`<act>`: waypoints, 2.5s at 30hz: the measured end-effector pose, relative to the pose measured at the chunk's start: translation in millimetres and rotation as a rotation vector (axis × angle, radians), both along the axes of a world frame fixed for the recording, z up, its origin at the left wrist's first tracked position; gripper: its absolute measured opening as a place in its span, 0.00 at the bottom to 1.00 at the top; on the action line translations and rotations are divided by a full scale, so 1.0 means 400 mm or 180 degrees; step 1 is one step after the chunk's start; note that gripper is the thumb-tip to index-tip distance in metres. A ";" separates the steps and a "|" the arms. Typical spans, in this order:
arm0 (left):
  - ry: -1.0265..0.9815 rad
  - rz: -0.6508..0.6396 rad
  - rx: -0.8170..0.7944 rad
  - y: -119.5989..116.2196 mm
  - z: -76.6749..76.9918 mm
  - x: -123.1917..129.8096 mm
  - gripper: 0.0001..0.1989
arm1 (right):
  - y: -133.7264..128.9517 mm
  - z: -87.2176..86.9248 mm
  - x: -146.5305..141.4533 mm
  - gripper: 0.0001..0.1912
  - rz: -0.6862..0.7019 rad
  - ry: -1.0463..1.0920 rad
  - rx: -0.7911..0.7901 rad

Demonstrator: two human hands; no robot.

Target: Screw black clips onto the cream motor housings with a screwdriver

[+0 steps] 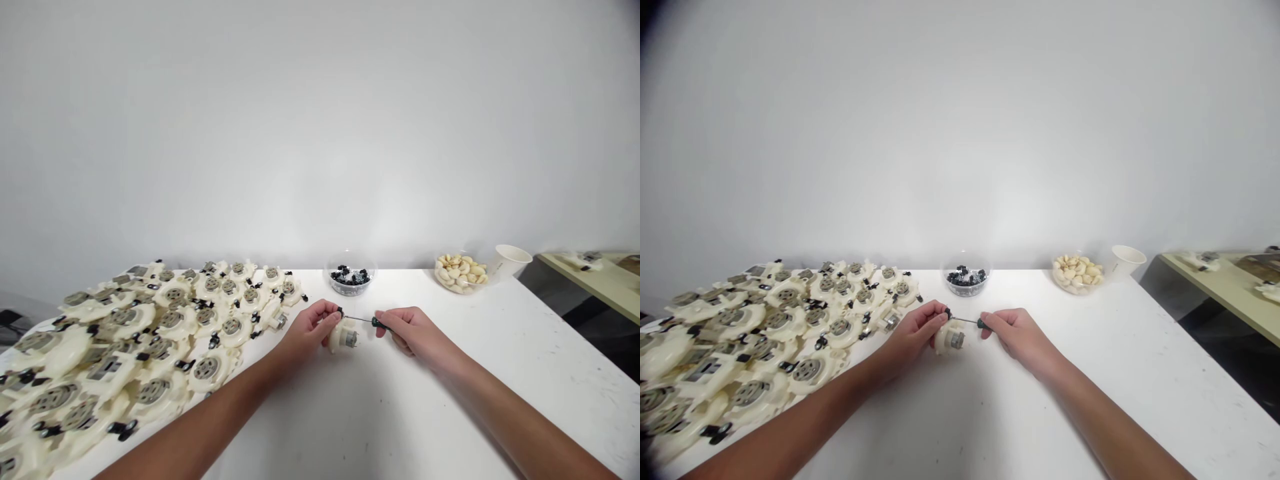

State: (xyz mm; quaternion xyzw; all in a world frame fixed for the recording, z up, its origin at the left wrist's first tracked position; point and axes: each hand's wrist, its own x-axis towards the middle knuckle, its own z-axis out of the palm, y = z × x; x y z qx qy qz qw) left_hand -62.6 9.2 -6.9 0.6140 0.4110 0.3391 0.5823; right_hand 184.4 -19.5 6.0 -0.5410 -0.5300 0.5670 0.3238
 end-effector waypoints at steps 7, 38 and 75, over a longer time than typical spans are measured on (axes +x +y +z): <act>-0.0013 -0.0008 -0.0008 -0.003 0.005 0.002 0.17 | -0.005 0.020 0.002 0.29 0.0097 -0.0067 -0.0081; 0.0020 -0.0103 0.0041 0.000 0.001 -0.007 0.17 | -0.029 0.023 -0.007 0.09 0.0116 -0.0754 0.1596; -0.0155 0.0136 0.0014 0.000 -0.007 0.003 0.17 | -0.027 0.011 -0.005 0.06 0.0199 -0.1276 0.2456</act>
